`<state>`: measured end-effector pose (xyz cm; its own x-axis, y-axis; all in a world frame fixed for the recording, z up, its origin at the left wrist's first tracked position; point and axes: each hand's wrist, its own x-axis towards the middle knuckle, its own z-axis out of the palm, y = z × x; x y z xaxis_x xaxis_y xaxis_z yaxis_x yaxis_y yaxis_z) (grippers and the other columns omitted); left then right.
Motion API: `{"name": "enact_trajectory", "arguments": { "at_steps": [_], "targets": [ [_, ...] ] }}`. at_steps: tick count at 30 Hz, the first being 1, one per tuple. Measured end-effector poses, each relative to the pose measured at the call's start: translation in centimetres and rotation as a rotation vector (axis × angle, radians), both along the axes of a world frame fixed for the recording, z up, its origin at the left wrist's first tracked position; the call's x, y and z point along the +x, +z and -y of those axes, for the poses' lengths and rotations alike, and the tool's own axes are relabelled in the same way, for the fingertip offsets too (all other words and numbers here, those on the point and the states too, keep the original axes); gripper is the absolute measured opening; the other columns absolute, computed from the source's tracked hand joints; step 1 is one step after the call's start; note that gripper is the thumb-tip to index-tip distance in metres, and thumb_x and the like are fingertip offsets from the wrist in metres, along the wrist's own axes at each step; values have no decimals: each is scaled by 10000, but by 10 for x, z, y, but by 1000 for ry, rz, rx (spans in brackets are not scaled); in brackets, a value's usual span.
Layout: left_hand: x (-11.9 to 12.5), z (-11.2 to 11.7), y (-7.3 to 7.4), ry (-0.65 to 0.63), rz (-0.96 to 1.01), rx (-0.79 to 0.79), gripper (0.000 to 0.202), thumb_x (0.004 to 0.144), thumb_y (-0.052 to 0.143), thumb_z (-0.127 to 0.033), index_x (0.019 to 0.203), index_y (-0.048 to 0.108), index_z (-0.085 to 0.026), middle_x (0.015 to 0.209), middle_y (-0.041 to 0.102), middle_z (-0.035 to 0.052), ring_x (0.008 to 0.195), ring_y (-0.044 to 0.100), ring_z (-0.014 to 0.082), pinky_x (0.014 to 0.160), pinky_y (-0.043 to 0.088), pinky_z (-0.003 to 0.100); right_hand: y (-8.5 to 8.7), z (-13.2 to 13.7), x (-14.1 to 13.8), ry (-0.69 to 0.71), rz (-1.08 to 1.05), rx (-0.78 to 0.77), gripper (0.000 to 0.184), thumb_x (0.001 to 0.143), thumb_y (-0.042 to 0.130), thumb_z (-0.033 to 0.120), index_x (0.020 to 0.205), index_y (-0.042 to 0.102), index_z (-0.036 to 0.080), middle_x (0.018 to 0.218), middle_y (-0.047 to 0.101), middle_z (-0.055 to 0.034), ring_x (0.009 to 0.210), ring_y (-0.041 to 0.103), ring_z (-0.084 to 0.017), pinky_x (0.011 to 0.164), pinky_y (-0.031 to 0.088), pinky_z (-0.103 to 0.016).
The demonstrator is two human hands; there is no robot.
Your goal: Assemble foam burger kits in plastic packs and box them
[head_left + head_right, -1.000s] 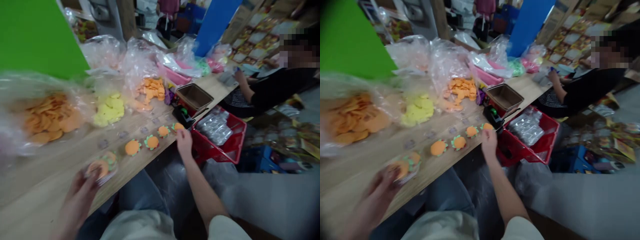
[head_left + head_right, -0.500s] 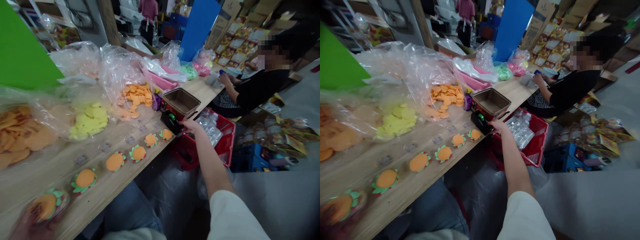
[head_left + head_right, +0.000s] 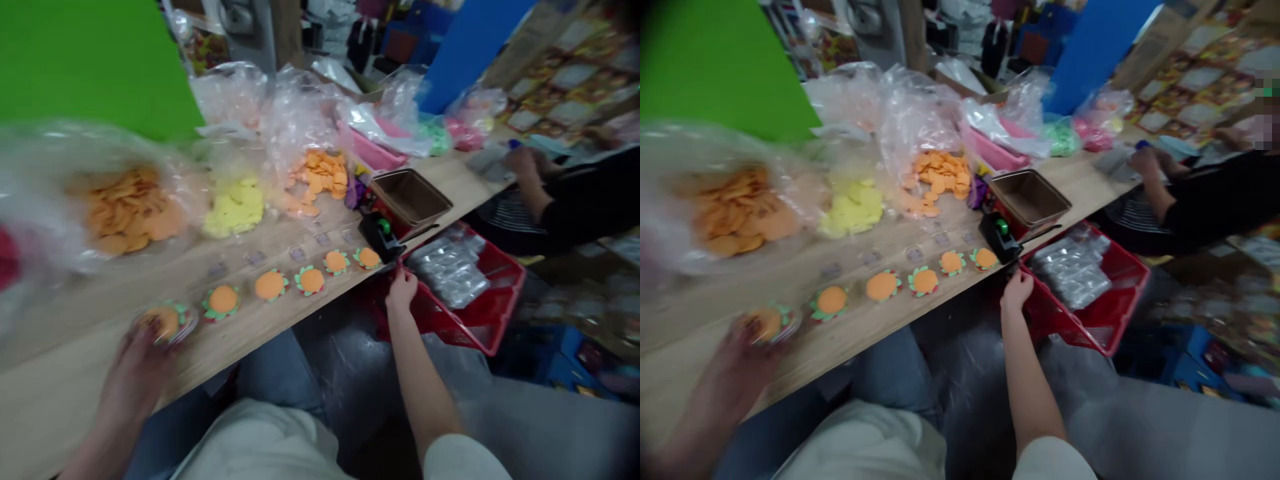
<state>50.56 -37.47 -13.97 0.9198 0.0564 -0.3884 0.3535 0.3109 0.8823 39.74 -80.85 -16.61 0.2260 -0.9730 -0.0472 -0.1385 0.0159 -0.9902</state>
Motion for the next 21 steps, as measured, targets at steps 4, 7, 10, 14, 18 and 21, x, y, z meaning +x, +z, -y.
{"name": "enact_trajectory", "arguments": {
  "at_steps": [4, 7, 10, 14, 18, 21],
  "targets": [
    [-10, 4, 21, 17, 29, -164, 277, 655, 721, -278, 902, 600, -246, 933, 635, -38, 803, 588, 123, 661, 504, 240, 14, -124, 3, 433, 36, 12, 206, 756, 558, 367, 835, 558, 176, 687, 535, 30, 599, 491, -94, 591, 439, -230],
    [-15, 10, 34, 5, 73, -185, 224, 697, 689, -264, 893, 588, -224, 931, 625, -13, 808, 592, 128, 688, 498, 263, 41, -227, 11, 956, 85, 173, 323, 773, 573, 287, 1084, 563, 203, 687, 564, 27, 603, 522, -99, 591, 455, -228],
    [-21, 11, 44, -23, 130, -195, 225, 735, 655, -258, 945, 577, -232, 965, 612, -2, 843, 585, 129, 735, 490, 276, 59, -296, 26, 1162, 190, 238, 556, 774, 581, 223, 1298, 397, 259, 706, 592, 37, 639, 553, -102, 641, 467, -235],
    [-27, -2, 47, -43, 180, -200, 250, 765, 621, -243, 1008, 559, -251, 1008, 595, -3, 851, 573, 116, 716, 484, 246, 63, -327, 37, 1152, 237, 198, 617, 788, 569, 197, 1346, 315, 263, 728, 606, 35, 680, 562, -107, 675, 461, -245],
    [-31, -12, 46, -16, 198, -193, 282, 760, 624, -252, 1032, 548, -250, 1028, 590, 5, 870, 572, 121, 731, 482, 243, 59, -339, 38, 1121, 222, 220, 633, 789, 569, 202, 1354, 290, 267, 727, 604, 33, 684, 560, -115, 671, 463, -255],
    [-35, -15, 48, -6, 188, -202, 297, 763, 619, -272, 1047, 537, -247, 1045, 585, 14, 879, 575, 129, 737, 484, 251, 57, -354, 38, 1062, 220, 252, 620, 788, 564, 208, 1342, 291, 268, 709, 582, 40, 676, 559, -116, 671, 469, -260]
  ]
}}
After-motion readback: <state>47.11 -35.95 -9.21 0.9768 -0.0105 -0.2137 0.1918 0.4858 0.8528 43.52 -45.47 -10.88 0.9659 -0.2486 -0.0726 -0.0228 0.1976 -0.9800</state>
